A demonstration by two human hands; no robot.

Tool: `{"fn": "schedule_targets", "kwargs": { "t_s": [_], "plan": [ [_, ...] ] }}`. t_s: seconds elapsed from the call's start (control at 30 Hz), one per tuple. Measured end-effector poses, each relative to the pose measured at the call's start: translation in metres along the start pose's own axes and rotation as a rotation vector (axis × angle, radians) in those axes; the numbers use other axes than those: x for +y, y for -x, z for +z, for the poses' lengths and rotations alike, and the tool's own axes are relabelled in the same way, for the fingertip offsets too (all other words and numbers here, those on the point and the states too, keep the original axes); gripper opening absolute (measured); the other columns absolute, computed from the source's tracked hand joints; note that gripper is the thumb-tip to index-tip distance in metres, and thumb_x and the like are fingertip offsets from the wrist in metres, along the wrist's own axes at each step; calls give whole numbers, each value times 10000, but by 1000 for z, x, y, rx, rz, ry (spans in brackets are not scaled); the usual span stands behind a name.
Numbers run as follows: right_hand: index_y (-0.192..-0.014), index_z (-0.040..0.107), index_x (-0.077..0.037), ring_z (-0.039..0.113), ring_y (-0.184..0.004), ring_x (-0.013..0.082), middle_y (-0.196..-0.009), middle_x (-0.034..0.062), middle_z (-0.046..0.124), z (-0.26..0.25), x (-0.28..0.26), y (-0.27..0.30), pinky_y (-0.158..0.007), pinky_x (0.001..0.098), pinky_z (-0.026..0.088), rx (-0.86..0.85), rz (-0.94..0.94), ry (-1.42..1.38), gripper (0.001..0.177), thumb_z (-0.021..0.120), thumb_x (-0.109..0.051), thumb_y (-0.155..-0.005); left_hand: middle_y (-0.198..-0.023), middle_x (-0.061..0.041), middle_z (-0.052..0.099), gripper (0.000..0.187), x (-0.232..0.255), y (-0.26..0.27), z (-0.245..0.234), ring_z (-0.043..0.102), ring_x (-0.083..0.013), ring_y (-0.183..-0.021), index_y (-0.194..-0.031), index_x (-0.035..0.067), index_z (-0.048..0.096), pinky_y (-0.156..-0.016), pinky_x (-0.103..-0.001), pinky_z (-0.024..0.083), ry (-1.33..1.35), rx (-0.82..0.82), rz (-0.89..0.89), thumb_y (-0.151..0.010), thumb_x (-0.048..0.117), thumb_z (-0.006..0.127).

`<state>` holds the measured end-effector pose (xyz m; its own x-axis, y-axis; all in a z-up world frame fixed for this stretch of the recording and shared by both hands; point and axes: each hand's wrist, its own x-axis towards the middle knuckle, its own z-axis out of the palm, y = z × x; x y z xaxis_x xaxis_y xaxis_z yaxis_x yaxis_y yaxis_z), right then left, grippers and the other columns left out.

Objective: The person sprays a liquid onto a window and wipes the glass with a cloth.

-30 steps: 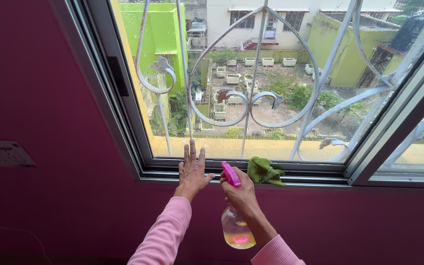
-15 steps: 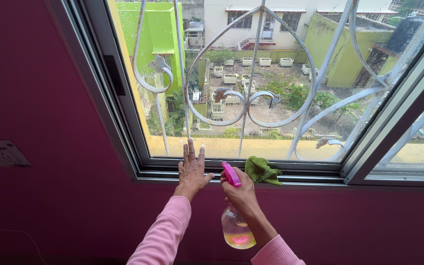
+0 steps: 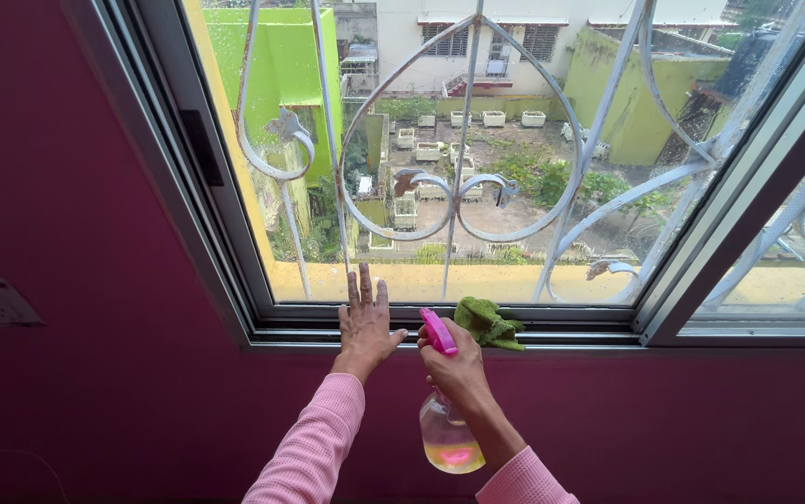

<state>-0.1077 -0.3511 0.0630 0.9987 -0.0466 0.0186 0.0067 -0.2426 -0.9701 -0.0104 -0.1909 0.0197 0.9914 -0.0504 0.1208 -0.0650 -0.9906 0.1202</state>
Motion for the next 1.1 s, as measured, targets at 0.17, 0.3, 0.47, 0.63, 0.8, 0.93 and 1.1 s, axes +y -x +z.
{"fn": "schedule_targets", "kwargs": {
  "t_s": [0.17,0.3,0.47,0.63,0.8,0.93,1.1],
  "plan": [
    [-1006,690,-90,671,-701,107,-885,8,696,-4,0,-2,-558,300,617,14,-11,-4,169,636,-111,-847,-1670,-190,-282,1172,6,-3,1,-180,-366,-1570,-1645,121,139,-1169,-586,331,13,3,-7,-796,573,808],
    [-1023,698,-108,687,-725,115,-897,-1,706,-5,-1,-2,-570,302,624,38,9,21,196,646,-123,-835,-1669,-187,-285,1170,8,-4,2,-178,-368,-1570,-1643,111,136,-1173,-593,318,22,1,-19,-801,572,806],
    [-1021,706,-84,699,-759,129,-921,42,701,-5,2,-2,-580,315,645,41,-2,46,201,636,-106,-834,-1679,-174,-270,1175,12,-7,6,-175,-360,-1575,-1639,92,145,-1173,-582,328,-1,32,-17,-796,572,809],
    [-1056,693,-100,710,-760,132,-960,36,717,-8,8,-9,-589,312,649,23,0,41,204,622,-126,-866,-1670,-169,-276,1179,21,-11,9,-187,-354,-1564,-1635,103,139,-1182,-590,312,-7,41,27,-789,575,810],
    [-1047,688,-106,699,-746,138,-952,17,727,-13,4,-6,-583,316,638,36,2,26,210,613,-107,-851,-1671,-161,-288,1169,30,-10,9,-190,-341,-1570,-1645,119,139,-1184,-604,305,14,18,29,-798,578,802],
    [-1030,694,-97,699,-763,124,-933,31,727,-17,0,-3,-586,315,639,45,50,61,184,620,-117,-863,-1664,-170,-293,1169,34,-10,10,-192,-347,-1562,-1641,118,145,-1187,-603,304,20,29,36,-794,575,808],
    [-1050,685,-109,699,-766,123,-944,12,716,-20,3,-6,-585,311,635,71,23,23,187,633,-140,-873,-1664,-181,-299,1158,38,-11,10,-188,-349,-1568,-1648,129,152,-1185,-602,312,7,19,23,-796,560,809]
  ]
}}
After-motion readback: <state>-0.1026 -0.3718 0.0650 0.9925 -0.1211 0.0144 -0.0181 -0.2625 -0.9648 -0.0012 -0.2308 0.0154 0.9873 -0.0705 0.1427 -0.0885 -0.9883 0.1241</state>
